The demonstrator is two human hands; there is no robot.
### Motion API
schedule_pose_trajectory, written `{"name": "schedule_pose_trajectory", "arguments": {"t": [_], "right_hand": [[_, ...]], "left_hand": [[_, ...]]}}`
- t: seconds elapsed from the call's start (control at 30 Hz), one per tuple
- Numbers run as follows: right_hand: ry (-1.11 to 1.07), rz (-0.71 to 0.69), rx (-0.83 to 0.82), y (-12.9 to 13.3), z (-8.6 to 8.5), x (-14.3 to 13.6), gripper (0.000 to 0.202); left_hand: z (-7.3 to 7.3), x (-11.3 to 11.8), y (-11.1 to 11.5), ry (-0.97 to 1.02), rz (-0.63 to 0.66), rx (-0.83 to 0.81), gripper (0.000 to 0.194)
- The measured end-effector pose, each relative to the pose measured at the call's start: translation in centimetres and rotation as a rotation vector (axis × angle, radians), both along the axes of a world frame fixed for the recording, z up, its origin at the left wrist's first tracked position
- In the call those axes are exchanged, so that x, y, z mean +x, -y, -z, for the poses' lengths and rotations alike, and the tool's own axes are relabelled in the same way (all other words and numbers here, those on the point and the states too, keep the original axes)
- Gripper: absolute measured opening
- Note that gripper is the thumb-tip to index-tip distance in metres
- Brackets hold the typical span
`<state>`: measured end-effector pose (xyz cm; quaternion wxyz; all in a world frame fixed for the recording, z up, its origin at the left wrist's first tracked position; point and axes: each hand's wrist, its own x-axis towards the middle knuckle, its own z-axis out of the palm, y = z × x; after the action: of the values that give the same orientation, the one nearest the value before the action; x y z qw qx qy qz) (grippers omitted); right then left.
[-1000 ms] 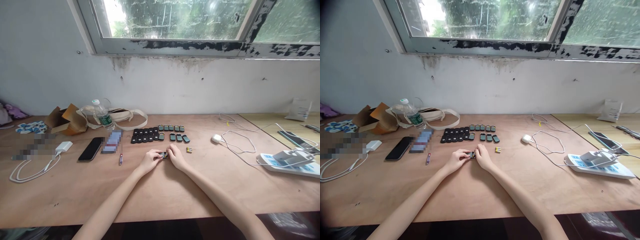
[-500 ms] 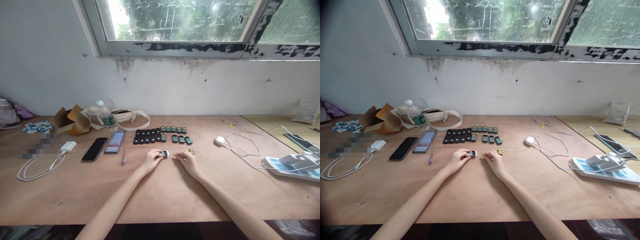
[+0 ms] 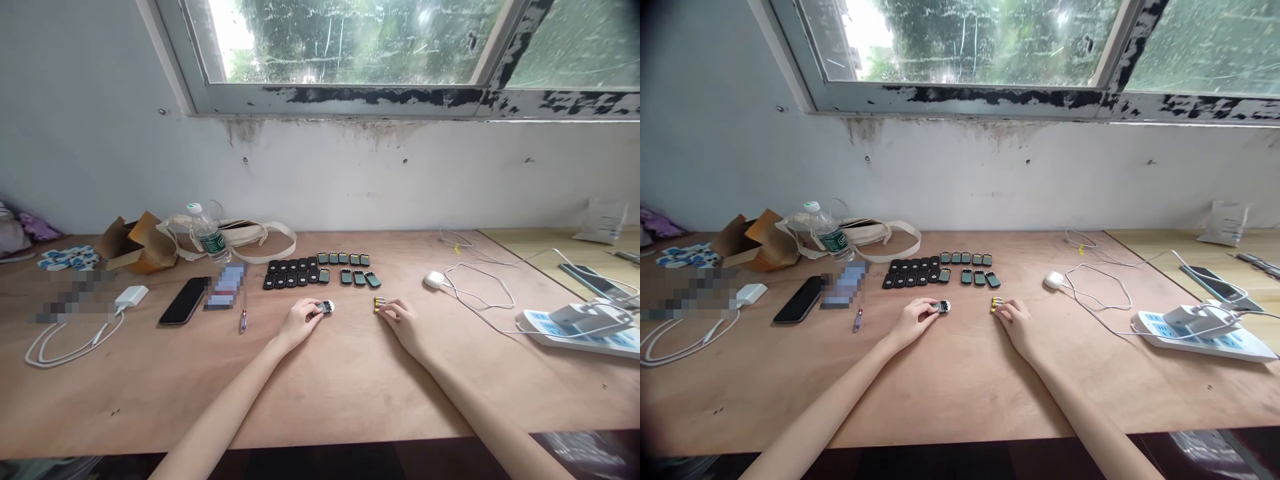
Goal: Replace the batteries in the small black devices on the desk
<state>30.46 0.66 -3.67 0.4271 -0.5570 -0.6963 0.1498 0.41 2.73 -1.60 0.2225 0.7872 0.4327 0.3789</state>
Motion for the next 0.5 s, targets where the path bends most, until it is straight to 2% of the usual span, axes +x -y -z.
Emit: {"name": "schedule_pose_trajectory", "arguments": {"t": [0.37,0.5], "right_hand": [[0.066,0.087,0.04,0.0,-0.7,-0.2,0.029],[0.121,0.075,0.083,0.5,-0.9,-1.4,0.021]], "left_hand": [[0.0,0.2,0.1,-0.032,-0.005,0.021,0.009],[-0.1,0.2,0.3,-0.014,0.008,-0.013,0.01]]}}
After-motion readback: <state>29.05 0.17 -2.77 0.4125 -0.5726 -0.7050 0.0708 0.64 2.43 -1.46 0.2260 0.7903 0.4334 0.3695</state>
